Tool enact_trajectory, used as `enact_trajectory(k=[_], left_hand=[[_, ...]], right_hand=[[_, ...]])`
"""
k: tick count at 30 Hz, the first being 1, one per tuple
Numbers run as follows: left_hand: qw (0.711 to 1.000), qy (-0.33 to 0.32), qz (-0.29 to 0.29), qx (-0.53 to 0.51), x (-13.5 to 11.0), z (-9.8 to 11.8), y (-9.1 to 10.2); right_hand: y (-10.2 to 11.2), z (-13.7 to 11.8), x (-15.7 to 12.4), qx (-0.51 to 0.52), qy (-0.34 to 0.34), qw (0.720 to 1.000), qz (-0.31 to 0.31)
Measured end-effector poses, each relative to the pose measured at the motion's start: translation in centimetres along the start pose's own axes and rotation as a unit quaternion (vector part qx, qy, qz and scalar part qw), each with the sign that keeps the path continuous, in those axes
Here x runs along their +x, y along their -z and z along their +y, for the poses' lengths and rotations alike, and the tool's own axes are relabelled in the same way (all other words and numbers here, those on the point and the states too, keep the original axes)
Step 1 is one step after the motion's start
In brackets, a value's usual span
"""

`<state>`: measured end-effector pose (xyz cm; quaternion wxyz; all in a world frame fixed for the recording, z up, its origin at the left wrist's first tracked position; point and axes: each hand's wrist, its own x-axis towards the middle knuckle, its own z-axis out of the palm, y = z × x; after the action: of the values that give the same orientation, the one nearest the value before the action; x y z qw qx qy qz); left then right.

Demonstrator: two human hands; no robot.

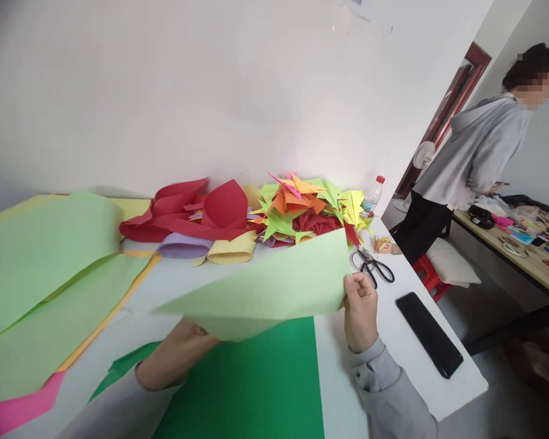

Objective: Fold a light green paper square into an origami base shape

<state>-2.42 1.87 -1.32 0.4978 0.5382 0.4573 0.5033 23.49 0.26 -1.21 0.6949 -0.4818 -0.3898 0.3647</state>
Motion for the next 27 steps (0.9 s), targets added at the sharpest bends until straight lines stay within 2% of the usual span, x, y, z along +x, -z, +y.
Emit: enact_trajectory(k=[3,5,7,10,15,22,27], left_hand=[[0.985,0.007,-0.165,-0.044,-0.6,0.2,0.0],[0.976,0.024,-0.208,-0.059,-1.0,0.3,-0.1],[0.978,0.069,-0.188,-0.054,-1.2,0.4,-0.2],[0.98,0.143,-0.118,-0.075,-1.3,0.8,-0.3],[0.981,0.167,-0.04,-0.092,-1.2,1.3,0.1],[0.979,0.187,-0.021,-0.081,-1.0,1.0,0.3],[0.974,0.207,-0.029,-0.084,-0.6,0.8,0.7]], right_hand=[[-0.2,-0.1,-0.1,-0.027,-0.009,0.999,0.03],[-0.2,-0.1,-0.2,-0.056,-0.006,0.998,0.026],[-0.2,0.0,-0.3,-0.078,-0.014,0.997,0.004],[-0.2,0.2,-0.2,-0.089,-0.043,0.995,-0.034],[-0.5,0.7,-0.2,-0.099,-0.02,0.994,-0.031],[-0.5,1.1,-0.4,-0.078,-0.01,0.997,-0.026],[-0.5,0.8,-0.2,-0.043,-0.04,0.994,-0.088]])
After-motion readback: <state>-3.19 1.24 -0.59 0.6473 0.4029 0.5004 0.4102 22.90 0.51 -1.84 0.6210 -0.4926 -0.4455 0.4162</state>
